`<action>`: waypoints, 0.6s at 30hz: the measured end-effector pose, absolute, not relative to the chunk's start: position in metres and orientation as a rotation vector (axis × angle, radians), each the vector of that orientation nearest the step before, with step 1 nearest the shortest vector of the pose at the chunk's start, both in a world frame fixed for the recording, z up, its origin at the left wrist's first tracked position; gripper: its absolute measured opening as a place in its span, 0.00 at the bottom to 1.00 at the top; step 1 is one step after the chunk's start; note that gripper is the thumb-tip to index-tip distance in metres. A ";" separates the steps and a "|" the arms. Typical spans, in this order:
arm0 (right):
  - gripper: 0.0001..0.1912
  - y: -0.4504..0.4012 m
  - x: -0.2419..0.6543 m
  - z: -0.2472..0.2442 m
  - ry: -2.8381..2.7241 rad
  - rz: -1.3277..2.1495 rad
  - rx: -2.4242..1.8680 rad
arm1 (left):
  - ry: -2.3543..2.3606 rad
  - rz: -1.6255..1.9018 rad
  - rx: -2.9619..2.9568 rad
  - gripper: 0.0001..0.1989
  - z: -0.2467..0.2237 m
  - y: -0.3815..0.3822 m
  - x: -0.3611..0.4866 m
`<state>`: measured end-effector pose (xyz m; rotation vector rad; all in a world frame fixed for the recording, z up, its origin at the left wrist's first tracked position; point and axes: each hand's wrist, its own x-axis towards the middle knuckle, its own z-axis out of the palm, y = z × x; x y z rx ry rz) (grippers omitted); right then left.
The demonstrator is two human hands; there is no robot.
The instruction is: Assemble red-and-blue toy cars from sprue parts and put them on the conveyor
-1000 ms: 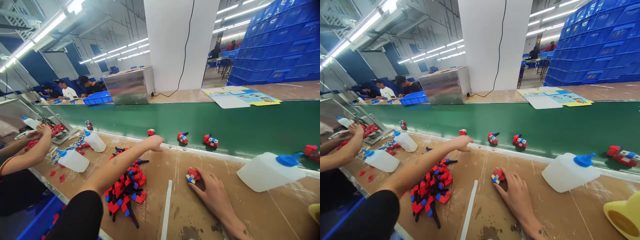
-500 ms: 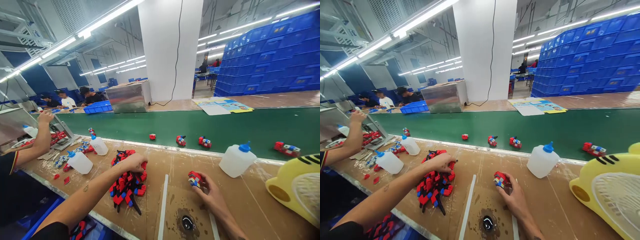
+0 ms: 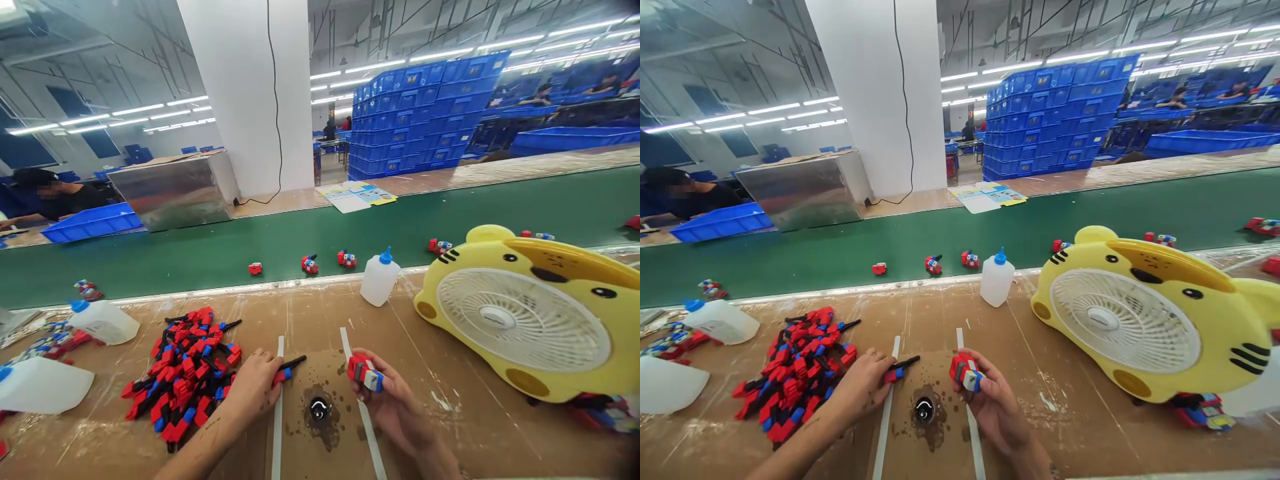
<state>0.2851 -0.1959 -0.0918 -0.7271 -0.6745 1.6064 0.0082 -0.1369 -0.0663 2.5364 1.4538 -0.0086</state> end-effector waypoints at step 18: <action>0.41 -0.226 0.289 -0.099 -0.768 1.624 -0.888 | 0.350 0.173 2.967 0.16 -0.013 -0.160 0.034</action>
